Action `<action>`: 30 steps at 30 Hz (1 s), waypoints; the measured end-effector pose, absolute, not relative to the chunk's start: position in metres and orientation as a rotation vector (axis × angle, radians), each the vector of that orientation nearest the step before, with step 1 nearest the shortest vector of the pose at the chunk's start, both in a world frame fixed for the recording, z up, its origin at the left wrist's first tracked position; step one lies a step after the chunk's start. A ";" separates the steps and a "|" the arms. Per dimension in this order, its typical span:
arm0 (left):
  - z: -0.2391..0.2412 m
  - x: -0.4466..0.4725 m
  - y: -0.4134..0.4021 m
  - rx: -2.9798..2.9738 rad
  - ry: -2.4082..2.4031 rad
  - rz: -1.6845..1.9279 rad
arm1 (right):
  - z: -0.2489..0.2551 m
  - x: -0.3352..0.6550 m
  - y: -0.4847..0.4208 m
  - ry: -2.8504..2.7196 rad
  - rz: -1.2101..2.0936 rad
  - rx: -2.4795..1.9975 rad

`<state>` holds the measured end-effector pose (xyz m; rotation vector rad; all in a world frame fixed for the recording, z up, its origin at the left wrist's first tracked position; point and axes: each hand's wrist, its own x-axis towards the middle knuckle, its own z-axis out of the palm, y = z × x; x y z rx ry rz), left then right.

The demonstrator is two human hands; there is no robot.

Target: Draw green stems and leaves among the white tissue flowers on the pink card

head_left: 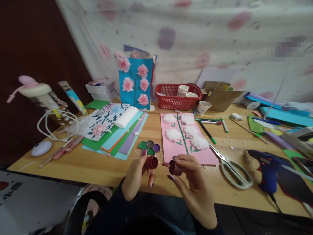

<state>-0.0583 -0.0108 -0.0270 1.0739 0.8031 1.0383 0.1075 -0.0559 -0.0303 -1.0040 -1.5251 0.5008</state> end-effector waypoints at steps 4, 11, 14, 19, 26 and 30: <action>-0.031 -0.061 -0.015 1.054 0.697 1.097 | -0.020 0.102 -0.069 -1.486 0.483 -1.023; -0.032 -0.079 -0.020 1.180 0.547 1.150 | -0.003 0.100 -0.085 -1.467 0.367 -1.060; -0.028 -0.081 -0.021 1.283 0.565 1.200 | 0.004 0.101 -0.087 -1.453 0.320 -1.128; -0.022 -0.078 -0.022 1.299 0.514 1.223 | 0.008 0.099 -0.088 -1.480 0.271 -1.091; -0.024 -0.079 -0.023 1.340 0.558 1.126 | 0.010 0.101 -0.086 -1.563 0.210 -1.074; -0.024 -0.081 -0.023 1.372 0.558 1.048 | 0.010 0.103 -0.085 -1.602 0.204 -1.102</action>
